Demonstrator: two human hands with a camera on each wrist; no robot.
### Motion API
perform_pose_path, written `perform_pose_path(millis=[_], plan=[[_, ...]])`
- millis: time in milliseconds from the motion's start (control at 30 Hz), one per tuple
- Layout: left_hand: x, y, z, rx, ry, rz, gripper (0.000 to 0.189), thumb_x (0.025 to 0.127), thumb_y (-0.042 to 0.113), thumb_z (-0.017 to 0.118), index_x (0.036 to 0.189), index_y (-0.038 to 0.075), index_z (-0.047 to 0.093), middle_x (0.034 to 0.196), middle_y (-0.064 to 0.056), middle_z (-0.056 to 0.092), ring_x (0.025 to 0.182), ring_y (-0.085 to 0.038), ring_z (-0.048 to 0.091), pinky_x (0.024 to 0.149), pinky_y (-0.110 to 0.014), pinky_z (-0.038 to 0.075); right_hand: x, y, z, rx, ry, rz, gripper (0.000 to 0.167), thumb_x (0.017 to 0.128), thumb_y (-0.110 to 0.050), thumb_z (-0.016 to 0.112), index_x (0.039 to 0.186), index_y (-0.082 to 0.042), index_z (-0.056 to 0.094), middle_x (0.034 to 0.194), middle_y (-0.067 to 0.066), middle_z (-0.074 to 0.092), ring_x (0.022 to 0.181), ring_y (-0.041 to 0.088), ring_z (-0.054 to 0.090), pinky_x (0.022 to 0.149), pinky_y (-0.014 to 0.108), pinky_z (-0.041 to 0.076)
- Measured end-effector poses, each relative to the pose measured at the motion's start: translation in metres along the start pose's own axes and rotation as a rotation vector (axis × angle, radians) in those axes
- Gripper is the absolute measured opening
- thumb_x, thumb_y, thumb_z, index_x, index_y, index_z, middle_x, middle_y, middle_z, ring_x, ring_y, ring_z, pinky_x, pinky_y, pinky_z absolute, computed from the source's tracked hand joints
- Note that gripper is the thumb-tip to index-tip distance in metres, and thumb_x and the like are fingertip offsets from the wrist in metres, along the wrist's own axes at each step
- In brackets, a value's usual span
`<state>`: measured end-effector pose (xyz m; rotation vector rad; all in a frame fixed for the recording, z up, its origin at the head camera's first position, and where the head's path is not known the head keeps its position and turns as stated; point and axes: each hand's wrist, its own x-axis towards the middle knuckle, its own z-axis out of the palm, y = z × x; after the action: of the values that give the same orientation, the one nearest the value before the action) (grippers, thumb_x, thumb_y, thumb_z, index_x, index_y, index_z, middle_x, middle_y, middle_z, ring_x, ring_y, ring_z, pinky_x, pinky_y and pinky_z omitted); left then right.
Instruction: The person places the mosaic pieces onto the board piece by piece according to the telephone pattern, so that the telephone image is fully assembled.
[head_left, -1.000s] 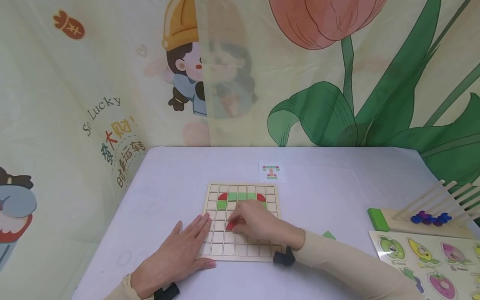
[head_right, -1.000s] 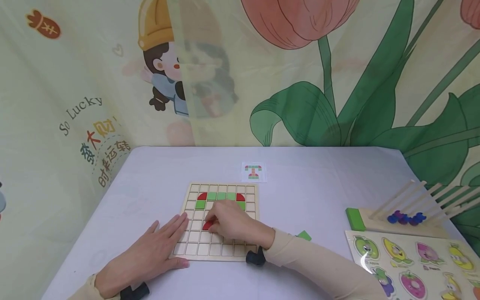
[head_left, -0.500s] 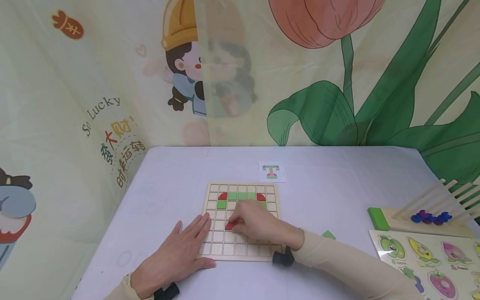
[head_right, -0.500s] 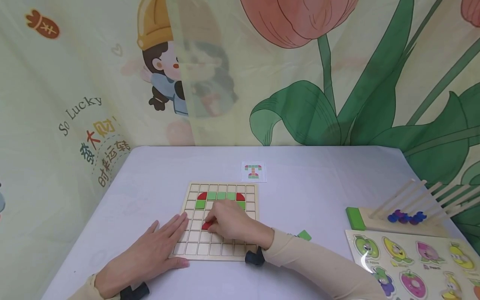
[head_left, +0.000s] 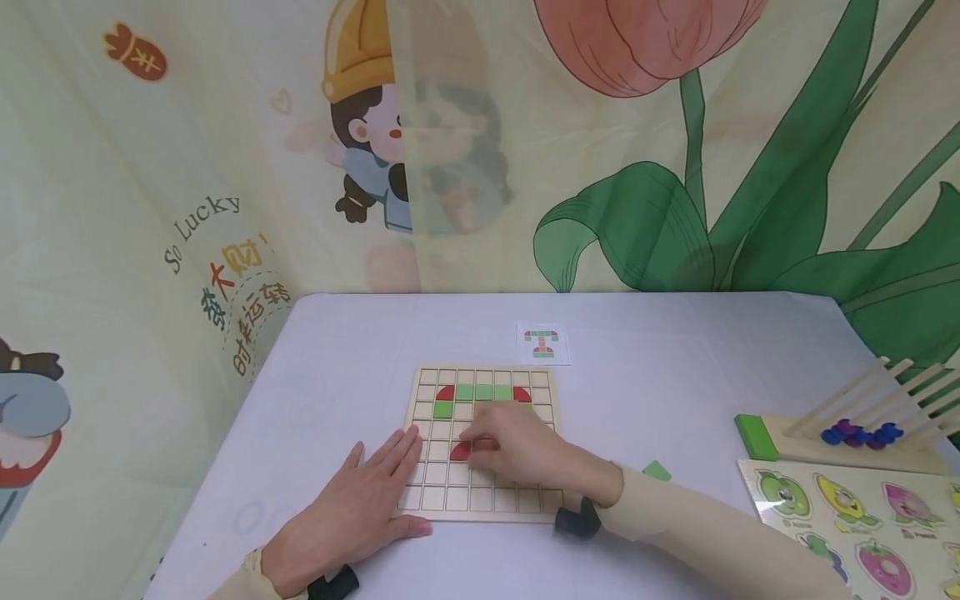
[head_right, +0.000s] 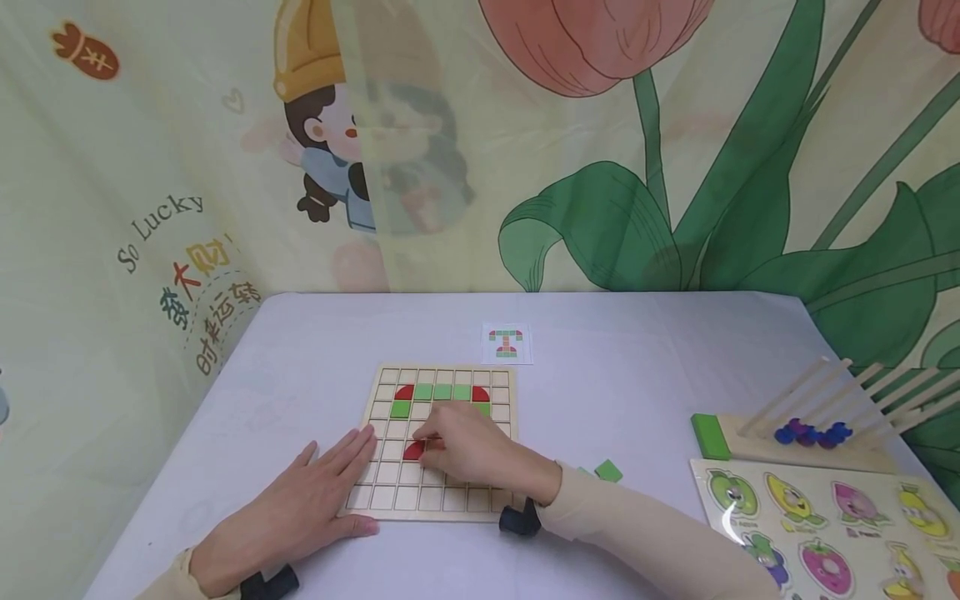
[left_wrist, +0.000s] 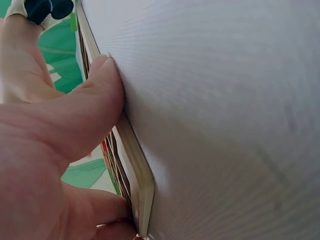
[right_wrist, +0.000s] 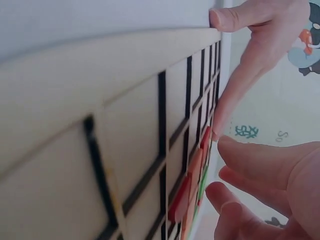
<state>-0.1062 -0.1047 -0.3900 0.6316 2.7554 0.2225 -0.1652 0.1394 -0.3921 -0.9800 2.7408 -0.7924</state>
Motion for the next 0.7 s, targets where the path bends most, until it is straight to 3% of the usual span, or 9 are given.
perform_pose_path(millis=[167, 433, 700], plan=[[0.001, 0.000, 0.000, 0.002, -0.002, -0.004, 0.105, 0.085, 0.067, 0.069, 0.161, 0.004, 0.031, 0.170, -0.010, 0.029, 0.158, -0.029, 0.027, 0.121, -0.068, 0.025, -0.015, 0.004, -0.011, 0.016, 0.048, 0.039, 0.027, 0.088, -0.020, 0.082, 0.115, -0.015, 0.081, 0.100, -0.004, 0.077, 0.085, 0.009, 0.062, 0.068, 0.020, 0.048], [0.000, 0.002, 0.001, -0.018, -0.001, -0.002, 0.105, 0.085, 0.065, 0.070, 0.160, 0.003, 0.032, 0.169, -0.011, 0.030, 0.158, -0.029, 0.027, 0.121, -0.069, 0.024, -0.054, 0.026, -0.033, 0.059, 0.102, 0.157, 0.030, 0.087, -0.018, 0.082, 0.116, -0.013, 0.080, 0.098, -0.003, 0.074, 0.072, 0.004, 0.054, 0.063, 0.021, 0.047], [0.001, 0.000, 0.001, -0.008, -0.008, -0.003, 0.106, 0.085, 0.066, 0.069, 0.160, 0.003, 0.031, 0.170, -0.010, 0.028, 0.158, -0.031, 0.027, 0.120, -0.069, 0.024, -0.111, 0.056, -0.059, -0.038, 0.154, 0.446, 0.034, 0.083, -0.022, 0.085, 0.115, -0.016, 0.079, 0.098, -0.005, 0.074, 0.073, 0.010, 0.053, 0.057, 0.022, 0.043]])
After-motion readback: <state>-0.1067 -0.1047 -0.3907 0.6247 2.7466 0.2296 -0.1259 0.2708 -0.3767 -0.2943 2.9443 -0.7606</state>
